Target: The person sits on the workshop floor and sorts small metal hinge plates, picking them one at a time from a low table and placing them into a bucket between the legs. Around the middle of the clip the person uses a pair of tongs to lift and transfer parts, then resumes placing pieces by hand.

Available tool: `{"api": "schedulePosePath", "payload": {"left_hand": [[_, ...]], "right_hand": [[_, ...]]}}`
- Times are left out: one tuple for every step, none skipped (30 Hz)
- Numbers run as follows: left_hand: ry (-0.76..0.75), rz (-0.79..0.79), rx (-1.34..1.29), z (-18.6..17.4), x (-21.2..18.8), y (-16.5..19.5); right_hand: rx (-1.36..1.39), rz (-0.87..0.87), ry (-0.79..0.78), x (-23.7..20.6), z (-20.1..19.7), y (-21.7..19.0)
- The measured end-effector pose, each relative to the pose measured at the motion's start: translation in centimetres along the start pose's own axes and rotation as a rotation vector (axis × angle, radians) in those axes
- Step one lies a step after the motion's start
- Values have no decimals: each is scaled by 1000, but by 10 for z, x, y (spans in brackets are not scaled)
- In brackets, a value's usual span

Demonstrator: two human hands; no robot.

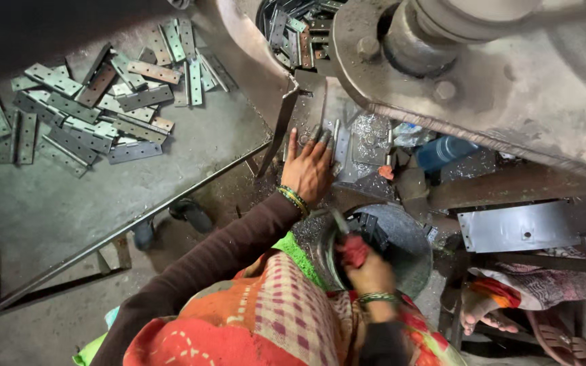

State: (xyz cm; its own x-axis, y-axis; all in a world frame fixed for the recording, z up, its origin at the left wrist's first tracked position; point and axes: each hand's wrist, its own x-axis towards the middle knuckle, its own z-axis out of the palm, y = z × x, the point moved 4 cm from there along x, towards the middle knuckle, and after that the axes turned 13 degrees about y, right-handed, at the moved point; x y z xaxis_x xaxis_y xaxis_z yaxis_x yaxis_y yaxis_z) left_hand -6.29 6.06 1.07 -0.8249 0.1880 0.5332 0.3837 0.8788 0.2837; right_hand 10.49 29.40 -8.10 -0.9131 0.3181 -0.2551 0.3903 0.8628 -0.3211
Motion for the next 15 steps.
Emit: {"api": "schedulePosePath", "payload": {"left_hand": [[-2, 15, 29, 2, 0, -1], [-8, 32, 55, 3, 0, -2], [14, 41, 17, 3, -1, -2], [39, 54, -4, 2, 0, -3], [45, 73, -30, 1, -1, -3], [22, 64, -35, 2, -2, -4], [22, 52, -33, 3, -1, -5], [25, 39, -10, 3, 0, -6], [33, 30, -16, 4, 3, -7], [23, 18, -32, 6, 6, -7], [3, 4, -53, 9, 9, -6], [-88, -33, -61, 14, 11, -7], [-158, -64, -64, 19, 15, -7], [-222, -96, -60, 23, 17, -8], [-146, -67, -27, 21, 20, -8]], "right_hand": [[64, -19, 35, -2, 14, 2], [172, -63, 54, -1, 26, 3], [293, -120, 71, -1, 35, 1], [455, -204, 94, 0, 39, -5], [359, -155, 56, 1, 42, -5], [244, -91, 32, 1, 38, -4], [127, -47, 21, 4, 28, -5], [105, -85, 0, 8, 17, -13], [77, -115, -24, 8, 0, -16], [44, -130, -61, 1, -16, -14], [-1, -87, -90, -1, -26, -11], [-44, -48, -112, 1, -31, -11], [-84, -21, -117, 2, -31, -8], [-101, -9, -89, 4, -27, -6], [-121, 6, -69, 5, -15, -4]]}}
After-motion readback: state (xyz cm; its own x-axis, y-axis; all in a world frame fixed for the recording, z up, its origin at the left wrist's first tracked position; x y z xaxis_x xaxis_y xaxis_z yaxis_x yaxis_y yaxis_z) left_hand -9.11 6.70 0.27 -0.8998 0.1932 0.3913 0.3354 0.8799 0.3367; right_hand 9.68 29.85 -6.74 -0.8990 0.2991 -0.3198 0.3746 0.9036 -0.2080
